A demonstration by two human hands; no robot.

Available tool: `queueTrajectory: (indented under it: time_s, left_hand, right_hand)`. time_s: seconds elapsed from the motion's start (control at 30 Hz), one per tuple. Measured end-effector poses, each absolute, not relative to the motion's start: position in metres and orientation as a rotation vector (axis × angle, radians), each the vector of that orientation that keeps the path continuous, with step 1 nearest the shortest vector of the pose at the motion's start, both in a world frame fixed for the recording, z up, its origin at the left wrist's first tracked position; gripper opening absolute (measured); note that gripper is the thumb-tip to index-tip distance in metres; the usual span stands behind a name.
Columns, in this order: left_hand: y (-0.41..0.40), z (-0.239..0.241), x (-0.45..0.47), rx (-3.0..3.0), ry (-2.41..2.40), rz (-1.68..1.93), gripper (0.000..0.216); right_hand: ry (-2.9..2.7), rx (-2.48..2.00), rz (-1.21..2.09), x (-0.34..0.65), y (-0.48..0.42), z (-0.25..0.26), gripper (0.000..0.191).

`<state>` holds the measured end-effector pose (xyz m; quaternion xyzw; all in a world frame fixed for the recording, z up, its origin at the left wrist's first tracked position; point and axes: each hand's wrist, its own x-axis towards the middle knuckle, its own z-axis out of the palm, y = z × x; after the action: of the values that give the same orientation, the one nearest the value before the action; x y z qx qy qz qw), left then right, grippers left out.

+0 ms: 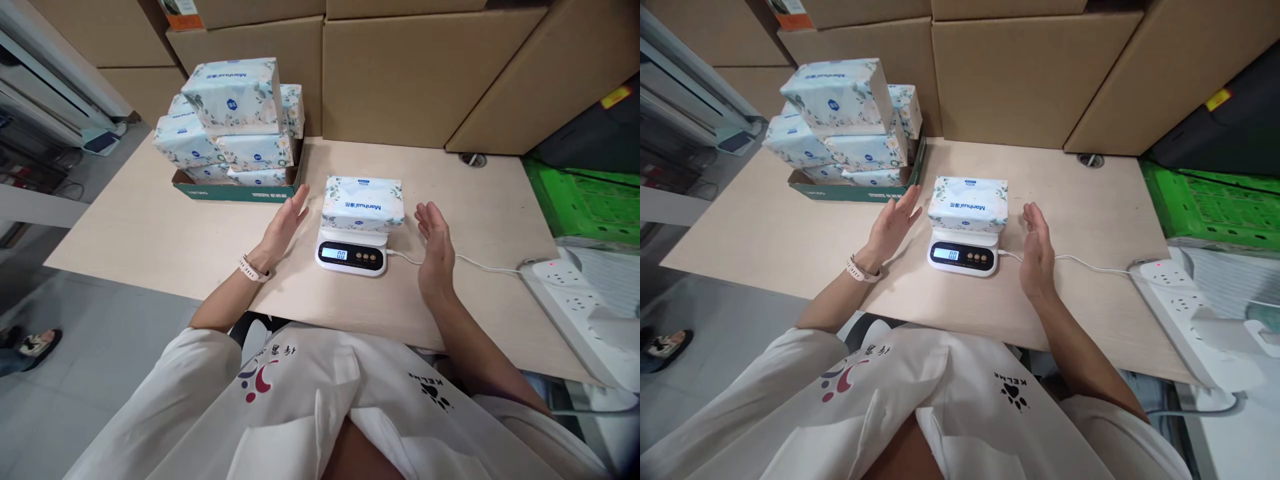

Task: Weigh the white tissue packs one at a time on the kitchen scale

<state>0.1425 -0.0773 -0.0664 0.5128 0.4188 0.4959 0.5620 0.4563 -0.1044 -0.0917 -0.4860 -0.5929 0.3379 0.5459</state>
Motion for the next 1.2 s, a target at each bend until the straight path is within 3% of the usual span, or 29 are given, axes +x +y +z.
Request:
queueTrajectory:
  time_s: [0.23,0.77,1.2]
  left_hand:
    - [-0.087,-0.064,0.147,1.189,0.936,1.071,0.087]
    - [-0.087,-0.066,0.149,1.185,0.944,1.057,0.085]
    - [-0.088,-0.069,0.15,1.106,0.95,1.173,0.068]
  right_hand:
    - [-1.43,-1.143,0.972,0.453,-0.107,-0.094,0.067]
    - [-1.506,-1.162,0.911,0.457,-0.113,-0.088,0.066]
    - [-1.485,-1.098,0.89,0.456,-0.11,-0.088,0.064]
